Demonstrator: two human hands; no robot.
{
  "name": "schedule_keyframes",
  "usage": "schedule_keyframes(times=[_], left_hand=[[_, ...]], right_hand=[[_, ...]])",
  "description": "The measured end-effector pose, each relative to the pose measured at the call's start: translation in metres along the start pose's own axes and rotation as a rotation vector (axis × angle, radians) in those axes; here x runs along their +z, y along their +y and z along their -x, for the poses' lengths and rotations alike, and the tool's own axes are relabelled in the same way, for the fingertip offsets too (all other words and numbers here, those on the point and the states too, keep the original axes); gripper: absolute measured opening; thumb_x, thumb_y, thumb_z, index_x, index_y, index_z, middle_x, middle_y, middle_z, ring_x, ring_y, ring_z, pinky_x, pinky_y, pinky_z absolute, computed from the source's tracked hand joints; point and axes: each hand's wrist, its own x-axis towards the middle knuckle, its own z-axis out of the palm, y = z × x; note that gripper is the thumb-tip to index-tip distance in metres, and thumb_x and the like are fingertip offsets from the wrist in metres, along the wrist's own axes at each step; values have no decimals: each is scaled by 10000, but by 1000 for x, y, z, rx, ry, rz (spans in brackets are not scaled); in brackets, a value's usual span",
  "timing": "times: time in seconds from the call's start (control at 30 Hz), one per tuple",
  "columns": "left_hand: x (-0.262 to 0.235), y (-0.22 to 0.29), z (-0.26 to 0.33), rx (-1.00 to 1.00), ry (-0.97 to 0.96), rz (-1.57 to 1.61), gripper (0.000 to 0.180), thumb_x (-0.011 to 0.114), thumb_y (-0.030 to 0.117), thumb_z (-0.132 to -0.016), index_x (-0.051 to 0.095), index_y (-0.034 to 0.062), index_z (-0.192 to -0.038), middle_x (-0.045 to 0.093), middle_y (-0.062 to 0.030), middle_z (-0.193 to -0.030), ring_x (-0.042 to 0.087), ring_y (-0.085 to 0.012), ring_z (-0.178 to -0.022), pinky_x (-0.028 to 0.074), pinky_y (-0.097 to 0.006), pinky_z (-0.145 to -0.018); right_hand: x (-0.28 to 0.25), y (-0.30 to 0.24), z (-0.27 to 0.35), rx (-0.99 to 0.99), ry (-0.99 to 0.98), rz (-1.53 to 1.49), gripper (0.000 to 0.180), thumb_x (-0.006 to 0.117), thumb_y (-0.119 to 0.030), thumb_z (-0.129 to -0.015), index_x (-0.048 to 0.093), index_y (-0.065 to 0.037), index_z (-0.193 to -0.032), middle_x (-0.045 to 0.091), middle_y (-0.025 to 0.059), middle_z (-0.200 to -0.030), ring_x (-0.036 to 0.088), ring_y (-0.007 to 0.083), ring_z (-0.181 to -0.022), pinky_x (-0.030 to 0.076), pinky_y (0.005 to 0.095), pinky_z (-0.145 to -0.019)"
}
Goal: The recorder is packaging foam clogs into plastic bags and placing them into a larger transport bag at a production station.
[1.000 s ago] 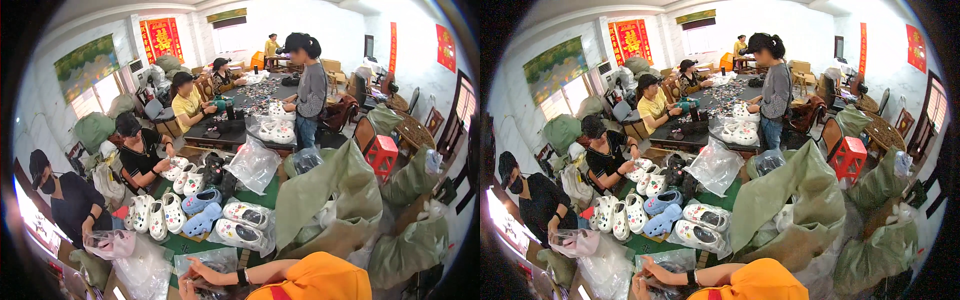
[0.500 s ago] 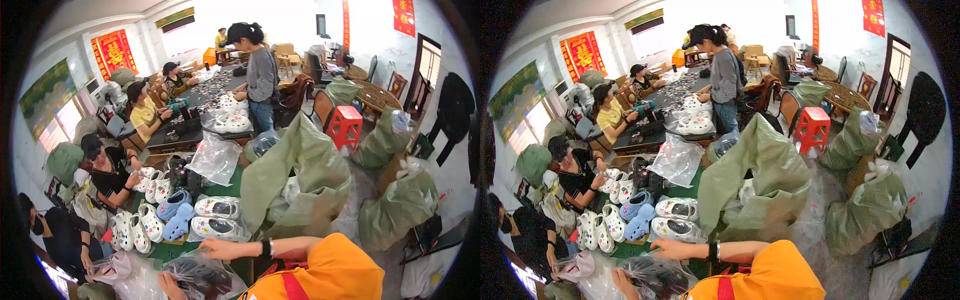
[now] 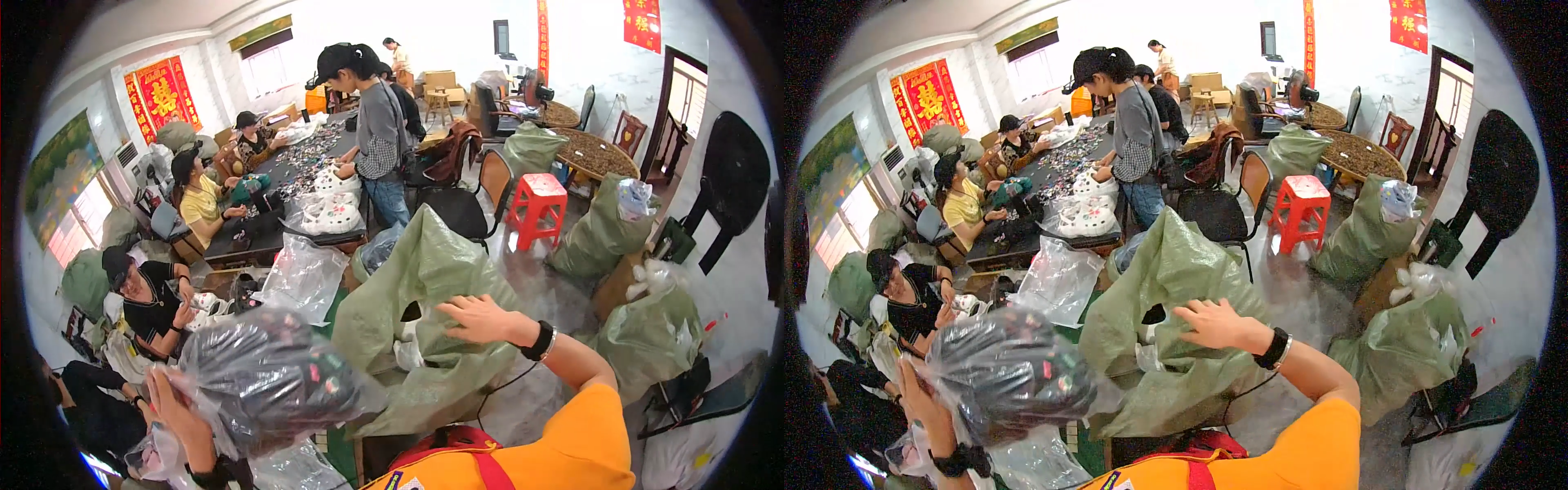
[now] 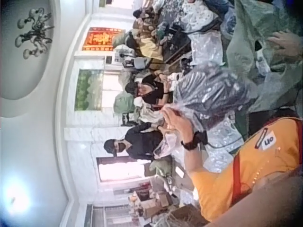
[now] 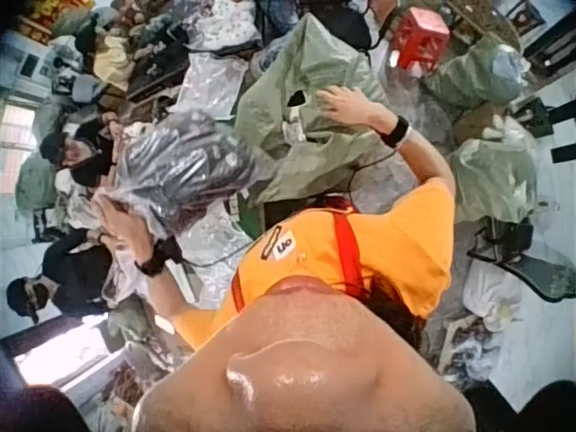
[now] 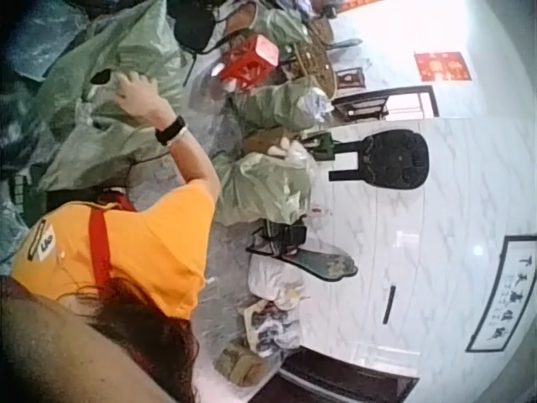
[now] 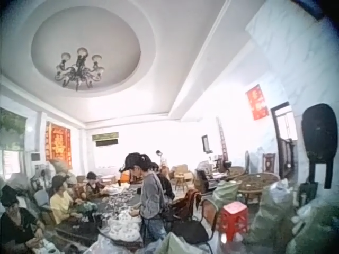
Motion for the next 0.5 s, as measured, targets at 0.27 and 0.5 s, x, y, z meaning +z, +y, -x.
schedule_keyframes(times=[0.27,0.5], left_hand=[[98,40,26,161,-313,86,283,367,135,-889,494,-21,-1088,512,-62,-858,467,-116,-743,374,-223,-668],[120,51,48,-134,-373,263,213,377,219,-911,517,87,-819,434,65,-660,322,6,-528,214,-154,-447]], right_hand=[[-18,60,28,-92,-196,28,336,461,-345,-812,534,-145,-1071,555,100,-972,523,287,-929,392,408,-760],[-56,61,15,6,-271,-124,359,440,-404,-814,586,-81,-874,580,123,-858,546,288,-840,396,417,-680]])
